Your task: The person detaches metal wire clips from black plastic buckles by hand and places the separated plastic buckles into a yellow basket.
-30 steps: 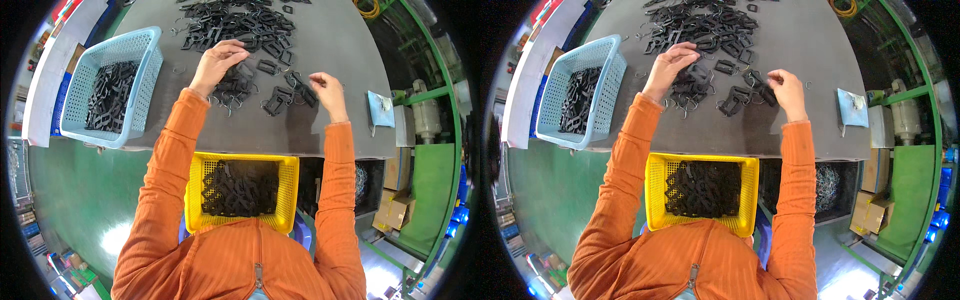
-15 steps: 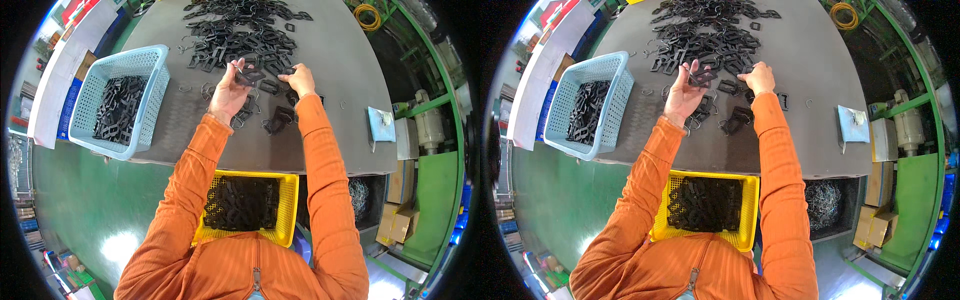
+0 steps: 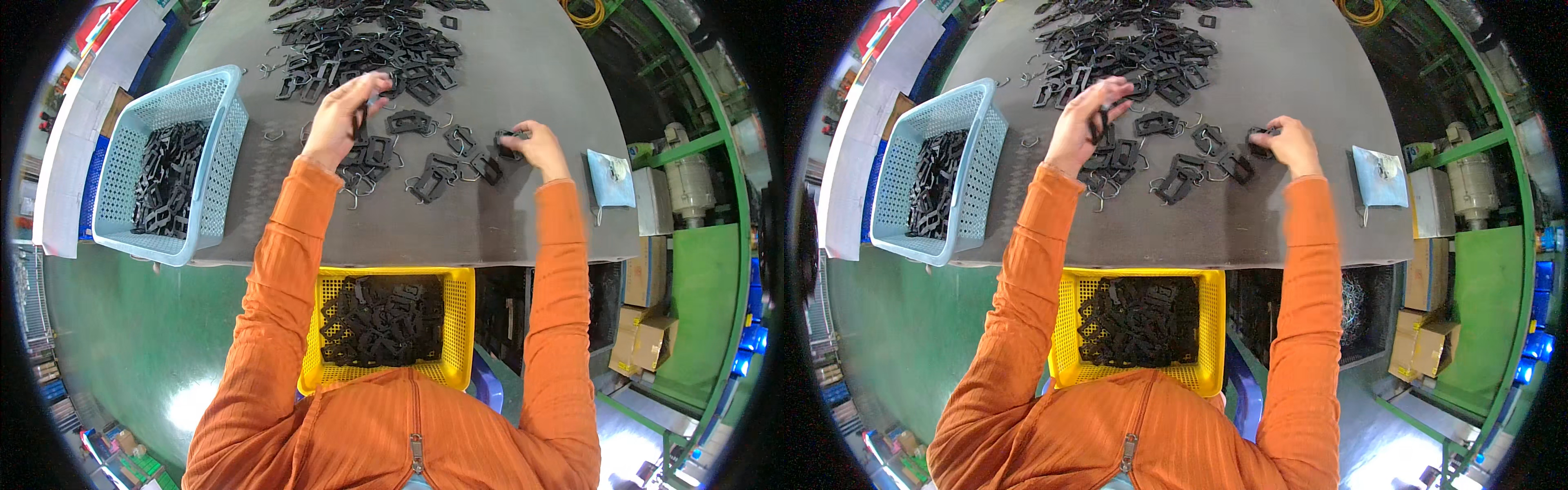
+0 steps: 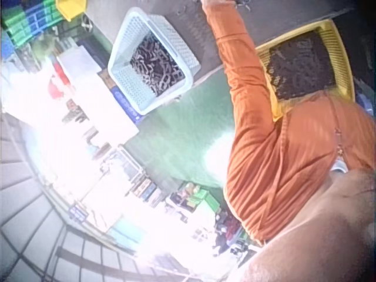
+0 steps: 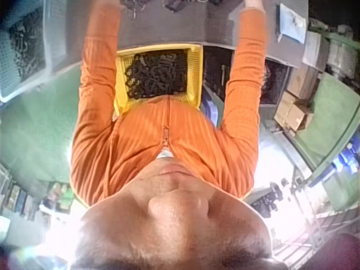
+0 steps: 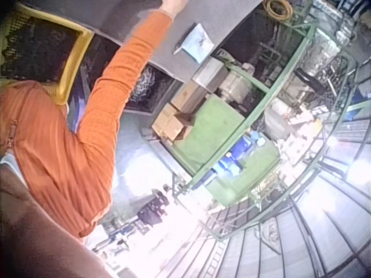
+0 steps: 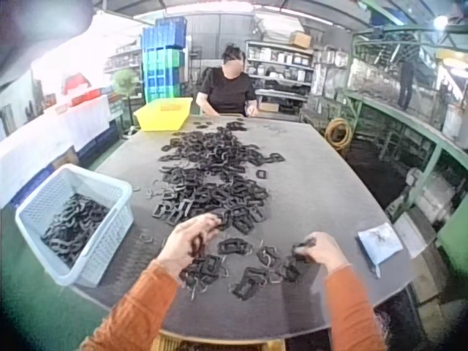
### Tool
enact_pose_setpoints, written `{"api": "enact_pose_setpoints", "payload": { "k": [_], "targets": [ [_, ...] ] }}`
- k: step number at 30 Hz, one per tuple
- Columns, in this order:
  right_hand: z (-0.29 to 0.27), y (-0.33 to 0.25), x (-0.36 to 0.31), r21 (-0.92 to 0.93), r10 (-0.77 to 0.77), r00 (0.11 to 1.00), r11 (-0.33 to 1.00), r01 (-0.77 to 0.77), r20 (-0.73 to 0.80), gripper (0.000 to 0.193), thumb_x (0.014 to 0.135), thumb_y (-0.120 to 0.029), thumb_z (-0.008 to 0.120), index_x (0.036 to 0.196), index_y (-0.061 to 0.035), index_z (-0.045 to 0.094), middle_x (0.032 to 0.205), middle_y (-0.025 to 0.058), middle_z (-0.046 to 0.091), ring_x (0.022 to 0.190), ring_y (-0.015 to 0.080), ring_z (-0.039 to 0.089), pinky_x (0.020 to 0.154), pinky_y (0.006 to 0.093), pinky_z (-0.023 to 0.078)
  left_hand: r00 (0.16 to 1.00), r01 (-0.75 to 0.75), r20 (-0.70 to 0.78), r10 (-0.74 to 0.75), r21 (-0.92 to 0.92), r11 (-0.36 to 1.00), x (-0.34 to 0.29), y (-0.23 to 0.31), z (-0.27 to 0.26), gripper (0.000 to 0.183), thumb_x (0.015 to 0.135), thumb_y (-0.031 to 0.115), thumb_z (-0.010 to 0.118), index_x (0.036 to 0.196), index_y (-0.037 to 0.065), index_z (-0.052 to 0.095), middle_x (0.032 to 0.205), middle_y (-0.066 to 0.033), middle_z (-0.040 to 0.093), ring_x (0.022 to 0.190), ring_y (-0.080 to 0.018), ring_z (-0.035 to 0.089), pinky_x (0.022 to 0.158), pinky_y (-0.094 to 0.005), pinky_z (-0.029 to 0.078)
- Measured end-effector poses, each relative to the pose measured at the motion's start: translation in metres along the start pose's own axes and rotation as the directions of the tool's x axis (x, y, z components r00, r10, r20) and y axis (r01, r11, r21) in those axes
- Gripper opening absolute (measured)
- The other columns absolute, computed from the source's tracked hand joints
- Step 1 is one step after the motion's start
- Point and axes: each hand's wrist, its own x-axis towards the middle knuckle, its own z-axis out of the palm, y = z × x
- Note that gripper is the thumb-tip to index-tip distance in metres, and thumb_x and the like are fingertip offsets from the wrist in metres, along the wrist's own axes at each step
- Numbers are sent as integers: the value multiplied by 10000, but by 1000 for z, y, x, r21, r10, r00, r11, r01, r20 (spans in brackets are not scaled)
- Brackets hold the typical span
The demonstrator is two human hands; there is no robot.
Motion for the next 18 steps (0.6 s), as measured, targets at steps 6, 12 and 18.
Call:
{"api": "enact_pose_setpoints", "payload": {
  "k": [6,12,18],
  "targets": [
    [26,-11,-6,-255,117,951,947,-193,-287,648,612,-393,803,1090,-18,576,1049,145,637,999,308,594,853,384,460,897,-207,61,438,933,295,8,-5,8,268,846,240,609,1038,59,654,1133,-90,574,1032,-210,534,881,-331,412],
    [14,0,-26,28,-34,997,999,32,76,548,579,-310,813,997,-18,613,1002,146,639,968,299,597,834,367,461,922,-288,323,214,940,-180,-5,-34,27,327,734,278,707,983,71,659,1115,-82,555,1043,-306,467,919,-410,385],
    [38,-24,-65,-173,2,999,985,-12,-54,504,572,-242,814,974,-40,588,999,150,636,954,311,596,803,399,461,969,-243,245,29,968,-56,11,-21,30,399,700,311,727,1005,74,626,1146,-85,537,1101,-309,442,944,-411,376]
  ]
}}
